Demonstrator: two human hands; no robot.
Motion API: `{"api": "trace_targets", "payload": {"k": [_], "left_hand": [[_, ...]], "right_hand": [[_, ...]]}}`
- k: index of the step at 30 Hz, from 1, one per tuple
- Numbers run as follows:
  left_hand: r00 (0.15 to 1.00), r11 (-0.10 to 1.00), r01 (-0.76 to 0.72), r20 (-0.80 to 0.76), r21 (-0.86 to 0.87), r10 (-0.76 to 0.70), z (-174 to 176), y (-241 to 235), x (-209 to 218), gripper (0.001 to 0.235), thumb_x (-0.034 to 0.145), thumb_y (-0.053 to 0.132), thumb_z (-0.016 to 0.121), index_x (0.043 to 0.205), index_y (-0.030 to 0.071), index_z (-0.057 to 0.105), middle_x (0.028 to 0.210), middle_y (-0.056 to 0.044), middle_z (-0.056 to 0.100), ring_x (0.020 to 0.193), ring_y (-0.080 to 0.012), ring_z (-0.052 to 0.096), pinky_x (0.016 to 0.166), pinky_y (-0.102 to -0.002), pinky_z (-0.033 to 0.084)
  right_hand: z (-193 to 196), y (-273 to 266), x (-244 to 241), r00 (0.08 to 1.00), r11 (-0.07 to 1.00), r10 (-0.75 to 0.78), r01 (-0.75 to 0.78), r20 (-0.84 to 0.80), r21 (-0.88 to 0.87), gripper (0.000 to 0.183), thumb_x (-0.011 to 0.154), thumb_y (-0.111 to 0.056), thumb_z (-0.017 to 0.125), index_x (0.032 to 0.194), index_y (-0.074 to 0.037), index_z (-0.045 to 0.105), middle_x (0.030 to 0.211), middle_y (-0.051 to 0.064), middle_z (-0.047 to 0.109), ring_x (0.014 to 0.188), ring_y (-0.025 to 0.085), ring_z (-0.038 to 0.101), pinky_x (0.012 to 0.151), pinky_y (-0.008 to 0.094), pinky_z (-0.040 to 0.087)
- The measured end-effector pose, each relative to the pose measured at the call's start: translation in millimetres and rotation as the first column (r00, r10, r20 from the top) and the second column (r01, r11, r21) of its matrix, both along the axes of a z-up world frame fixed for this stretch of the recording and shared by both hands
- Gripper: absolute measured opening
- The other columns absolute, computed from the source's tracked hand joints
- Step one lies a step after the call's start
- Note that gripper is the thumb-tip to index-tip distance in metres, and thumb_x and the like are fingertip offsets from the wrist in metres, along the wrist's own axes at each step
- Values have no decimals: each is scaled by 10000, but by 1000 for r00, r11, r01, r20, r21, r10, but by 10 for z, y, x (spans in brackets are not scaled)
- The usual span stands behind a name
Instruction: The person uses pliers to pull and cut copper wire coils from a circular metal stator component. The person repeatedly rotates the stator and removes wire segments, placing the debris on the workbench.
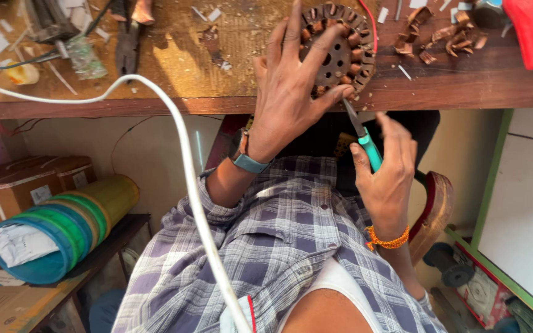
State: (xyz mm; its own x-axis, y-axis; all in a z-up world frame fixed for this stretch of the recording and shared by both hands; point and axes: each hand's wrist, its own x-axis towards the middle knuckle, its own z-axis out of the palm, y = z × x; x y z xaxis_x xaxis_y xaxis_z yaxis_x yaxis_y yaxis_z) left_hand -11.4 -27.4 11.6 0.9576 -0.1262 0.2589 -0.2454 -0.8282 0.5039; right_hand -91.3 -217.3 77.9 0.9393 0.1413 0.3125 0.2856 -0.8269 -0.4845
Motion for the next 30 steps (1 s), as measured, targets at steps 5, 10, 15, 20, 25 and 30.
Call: {"api": "trace_targets", "payload": {"k": [5, 10, 15, 20, 25, 30], "left_hand": [[997, 998, 58, -44, 40, -56, 72, 104, 74, 1002, 702, 785, 830, 1531, 350, 470, 1709, -151, 92, 1520, -402, 284, 1050, -573, 414], [977, 983, 171, -142, 66, -160, 103, 249, 73, 1217, 518, 675, 922, 1585, 351, 434, 1704, -154, 41, 1533, -415, 278, 1104, -619, 413], [987, 984, 161, -39, 75, -158, 111, 264, 74, 1237, 512, 736, 959, 1562, 354, 429, 1670, -139, 119, 1494, -423, 288, 1099, -617, 403], [997, 996, 81, -23, 46, -80, 174, 169, 11, 1256, 594, 784, 954, 1594, 290, 375, 1662, -129, 190, 1460, -405, 339, 1127, -597, 406], [980, 987, 126, -165, 98, -108, 231, 213, 82, 1296, 467, 759, 899, 1551, 274, 380, 1603, -185, 170, 1393, -440, 329, 1060, -619, 393], [935, 932, 353, -79, 81, -347, 221, 582, 169, 1278, 539, 623, 990, 1599, 352, 330, 1677, -142, 116, 1430, -423, 351, 1183, -581, 391]], "right_hand": [[-451, -142, -48, 747, 912, 67, 224, -661, 345, 301, 1022, -222, 640, 1199, 18, 680, 966, 185, 724, 834, 279, 714, 739, 371, 560], [-559, -380, -134, 421, -19, 833, 669, -358, 743, 341, 1044, -256, 619, 1149, 66, 582, 867, 152, 618, 669, 212, 631, 572, 366, 550], [-455, -303, -65, 552, -479, 831, 656, 61, 583, 329, 1117, -326, 579, 1159, 0, 575, 848, 127, 566, 626, 214, 583, 534, 342, 537], [-336, -395, 222, 667, -445, 633, 729, -392, 521, 310, 1046, -401, 483, 974, -106, 416, 798, 4, 460, 612, 119, 483, 529, 258, 404], [-368, -464, 292, 735, -650, 678, 586, 21, 484, 524, 1152, -343, 487, 1594, -65, 432, 900, 38, 604, 572, 37, 401, 485, 169, 325], [-416, -492, 142, 697, -588, 715, 559, 54, 584, 560, 1174, -360, 476, 1663, -109, 367, 1069, 106, 740, 593, 37, 387, 523, 167, 331]]}}
